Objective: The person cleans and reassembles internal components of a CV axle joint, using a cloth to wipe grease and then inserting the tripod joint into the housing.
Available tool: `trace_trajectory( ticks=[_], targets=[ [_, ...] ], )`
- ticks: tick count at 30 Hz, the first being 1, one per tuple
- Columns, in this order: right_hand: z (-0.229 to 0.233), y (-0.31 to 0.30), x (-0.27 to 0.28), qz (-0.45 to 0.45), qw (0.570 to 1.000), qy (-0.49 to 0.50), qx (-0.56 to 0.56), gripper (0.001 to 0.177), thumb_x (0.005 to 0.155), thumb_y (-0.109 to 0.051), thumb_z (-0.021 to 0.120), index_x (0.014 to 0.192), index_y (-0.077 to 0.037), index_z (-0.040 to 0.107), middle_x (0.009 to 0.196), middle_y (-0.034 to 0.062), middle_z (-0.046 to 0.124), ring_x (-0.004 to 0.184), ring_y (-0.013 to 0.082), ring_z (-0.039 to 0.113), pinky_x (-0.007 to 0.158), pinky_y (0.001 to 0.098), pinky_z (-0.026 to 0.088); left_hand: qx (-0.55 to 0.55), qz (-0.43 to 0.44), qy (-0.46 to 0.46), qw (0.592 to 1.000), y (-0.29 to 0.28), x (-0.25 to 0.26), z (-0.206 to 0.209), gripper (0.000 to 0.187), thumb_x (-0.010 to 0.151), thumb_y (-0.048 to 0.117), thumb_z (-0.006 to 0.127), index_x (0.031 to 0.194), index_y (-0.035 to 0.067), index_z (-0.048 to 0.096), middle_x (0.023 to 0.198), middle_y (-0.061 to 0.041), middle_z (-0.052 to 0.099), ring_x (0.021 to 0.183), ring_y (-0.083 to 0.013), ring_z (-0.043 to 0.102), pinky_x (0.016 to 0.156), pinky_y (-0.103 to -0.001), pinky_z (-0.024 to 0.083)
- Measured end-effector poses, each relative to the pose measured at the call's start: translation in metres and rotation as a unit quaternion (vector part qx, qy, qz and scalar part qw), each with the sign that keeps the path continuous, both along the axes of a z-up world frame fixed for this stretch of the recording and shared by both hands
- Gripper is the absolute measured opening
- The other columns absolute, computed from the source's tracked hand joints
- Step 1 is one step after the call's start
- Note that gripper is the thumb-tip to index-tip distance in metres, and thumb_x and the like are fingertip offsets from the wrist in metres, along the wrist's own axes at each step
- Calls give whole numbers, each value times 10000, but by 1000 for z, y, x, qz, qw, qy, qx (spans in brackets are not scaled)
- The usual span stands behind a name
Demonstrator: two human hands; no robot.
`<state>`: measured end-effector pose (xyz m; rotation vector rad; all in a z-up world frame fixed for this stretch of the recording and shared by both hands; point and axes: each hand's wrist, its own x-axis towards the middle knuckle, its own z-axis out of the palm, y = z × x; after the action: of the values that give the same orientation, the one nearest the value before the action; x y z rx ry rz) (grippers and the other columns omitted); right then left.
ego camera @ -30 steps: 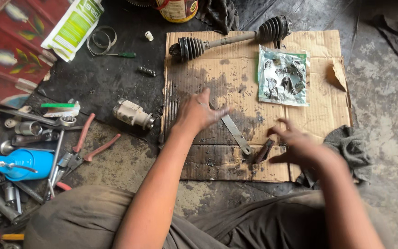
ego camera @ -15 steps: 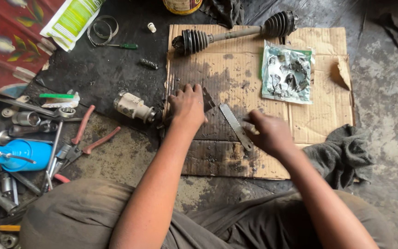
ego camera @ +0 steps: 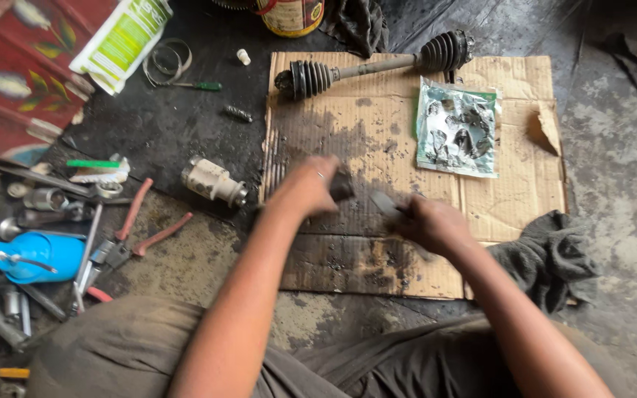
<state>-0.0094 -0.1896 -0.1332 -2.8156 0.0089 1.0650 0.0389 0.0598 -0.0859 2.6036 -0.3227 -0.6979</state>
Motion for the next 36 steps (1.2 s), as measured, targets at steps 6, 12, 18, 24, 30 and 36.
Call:
trace_trajectory(
  ticks=[6, 12, 18, 24, 30, 36],
  targets=[
    [24, -78, -2, -124, 991, 37, -23, 437, 794, -511, 797, 1102, -211, 719, 1019, 29, 794, 888, 176, 726, 831, 350, 602, -109, -86, -38, 990, -35, -17, -20, 661, 651, 181, 896, 1223, 61, 587, 1214, -139, 660, 1190, -322, 621, 1057, -418, 505],
    [23, -118, 18, -156, 959, -231, 43, 567, 1036, -470, 632, 1313, -6, 463, 1124, 261, 695, 1000, 389, 695, 926, 489, 551, -85, -68, -105, 988, -32, -7, -30, 994, 619, 375, 959, 1426, 70, 465, 1392, -209, 523, 1310, -385, 494, 1096, -515, 372],
    [25, -64, 15, -94, 931, -237, 260, 262, 1072, -244, 510, 1220, -29, 497, 1166, 239, 714, 1024, 328, 705, 900, 411, 599, -39, -25, 10, 999, -35, -13, -29, 847, 668, 534, 850, 1302, 57, 555, 1198, -136, 652, 1071, -280, 654, 933, -415, 558],
    [35, -18, 9, -137, 890, -224, 373, 228, 971, -178, 560, 1153, -41, 549, 1074, 144, 732, 798, 164, 709, 656, 306, 636, -10, 67, -55, 996, -67, -21, -48, 950, 697, 701, 770, 1293, 14, 495, 1071, -133, 632, 866, -220, 668, 739, -344, 582],
    [18, -21, 12, -188, 826, -174, 502, 293, 970, -229, 689, 1160, -8, 655, 1015, 77, 722, 913, 114, 661, 810, 267, 571, 57, 25, -275, 959, -76, -24, -53, 1324, 406, 821, 787, 1380, -6, 442, 1253, -270, 590, 990, -390, 662, 815, -509, 563],
    [19, -31, 12, -266, 729, -129, 617, 281, 967, -205, 675, 1183, -25, 683, 925, 74, 701, 758, 123, 623, 665, 278, 537, -291, 63, -77, 952, -76, -15, -17, 658, 809, 584, 770, 1218, 92, 617, 1131, -134, 716, 1008, -284, 722, 878, -429, 581]
  ],
)
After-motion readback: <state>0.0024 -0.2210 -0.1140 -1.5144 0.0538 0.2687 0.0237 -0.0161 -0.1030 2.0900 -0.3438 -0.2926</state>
